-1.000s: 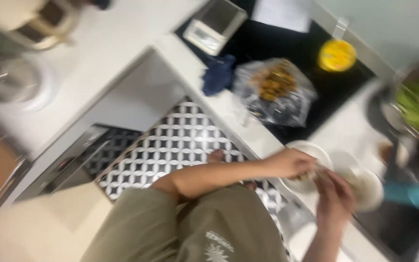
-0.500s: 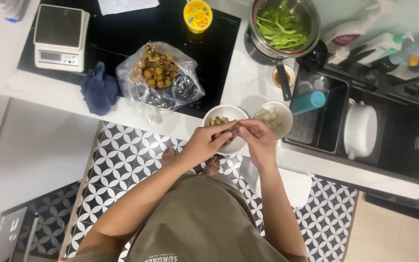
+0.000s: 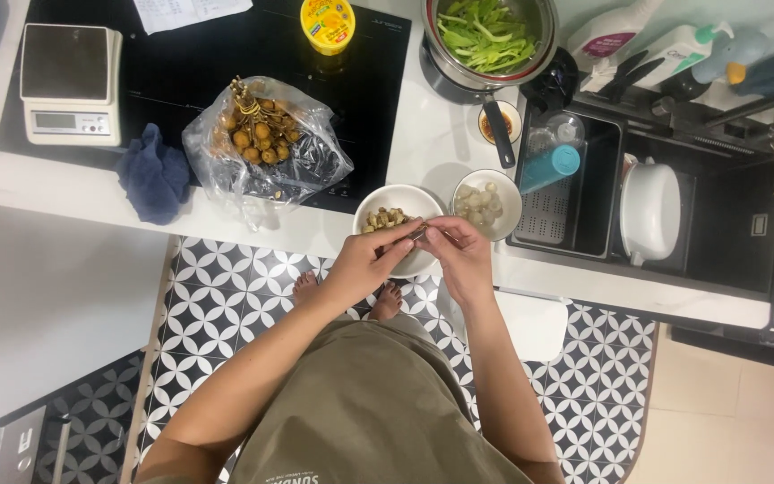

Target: Peeling small fruits into a bowl and performing kitchen prep tasks like wiping and checking a mixer

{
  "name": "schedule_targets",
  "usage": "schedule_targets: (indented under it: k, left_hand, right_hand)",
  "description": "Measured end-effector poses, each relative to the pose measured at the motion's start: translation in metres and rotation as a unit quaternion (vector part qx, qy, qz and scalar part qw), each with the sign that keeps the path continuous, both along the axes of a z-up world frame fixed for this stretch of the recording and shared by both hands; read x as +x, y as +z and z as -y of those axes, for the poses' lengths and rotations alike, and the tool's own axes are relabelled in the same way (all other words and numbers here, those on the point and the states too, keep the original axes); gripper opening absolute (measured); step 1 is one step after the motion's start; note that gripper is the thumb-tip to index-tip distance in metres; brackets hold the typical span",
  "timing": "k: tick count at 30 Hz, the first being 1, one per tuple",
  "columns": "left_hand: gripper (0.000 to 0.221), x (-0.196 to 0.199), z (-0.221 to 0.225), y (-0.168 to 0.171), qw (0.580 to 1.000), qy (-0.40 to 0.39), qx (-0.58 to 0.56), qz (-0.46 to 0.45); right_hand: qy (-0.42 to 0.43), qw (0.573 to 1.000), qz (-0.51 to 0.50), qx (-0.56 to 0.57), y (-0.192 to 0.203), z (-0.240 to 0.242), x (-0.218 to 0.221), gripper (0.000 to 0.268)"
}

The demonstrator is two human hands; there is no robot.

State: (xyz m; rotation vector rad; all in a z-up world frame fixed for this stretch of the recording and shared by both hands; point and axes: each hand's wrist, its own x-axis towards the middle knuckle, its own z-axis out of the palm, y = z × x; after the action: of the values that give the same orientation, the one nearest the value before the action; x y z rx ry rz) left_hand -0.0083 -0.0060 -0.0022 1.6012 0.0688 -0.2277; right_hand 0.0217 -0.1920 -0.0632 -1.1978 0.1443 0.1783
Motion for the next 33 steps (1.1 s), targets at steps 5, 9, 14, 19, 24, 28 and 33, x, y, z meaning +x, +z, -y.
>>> schedule_targets:
  k: [5, 9, 14, 19, 24, 28, 33]
  left_hand:
    - [0.034, 0.001, 0.001, 0.006, 1.000, -0.004, 0.008, 0.009]
    - [0.032, 0.000, 0.001, 0.009, 0.999, -0.007, 0.022, 0.022]
    - [0.029, 0.001, 0.002, 0.005, 1.000, 0.002, 0.023, 0.009]
    - [0.029, 0.002, 0.001, 0.003, 1.000, 0.007, 0.018, -0.003]
    - [0.025, 0.008, -0.002, 0.000, 0.998, 0.039, 0.003, -0.050]
    - [0.025, 0.014, 0.000, -0.029, 0.998, 0.057, 0.001, -0.031]
    - [0.026, 0.010, -0.003, -0.047, 0.993, 0.090, 0.058, -0.047]
  right_hand:
    - [-0.003, 1.000, -0.012, 0.005, -0.008, 0.002, -0.003, 0.019]
    - [-0.003, 1.000, -0.021, 0.000, -0.014, 0.004, -0.004, 0.018]
    - [0.002, 1.000, -0.008, -0.004, -0.011, 0.003, -0.006, 0.018]
    - [0.007, 1.000, 0.010, -0.013, 0.002, 0.000, -0.005, 0.020]
    - [0.031, 0.997, 0.031, -0.066, 0.004, 0.003, -0.003, 0.024]
    - [0.030, 0.997, 0.042, -0.060, 0.009, -0.003, -0.002, 0.029]
    - [-0.012, 0.998, 0.048, -0.042, 0.002, 0.015, 0.009, 0.021]
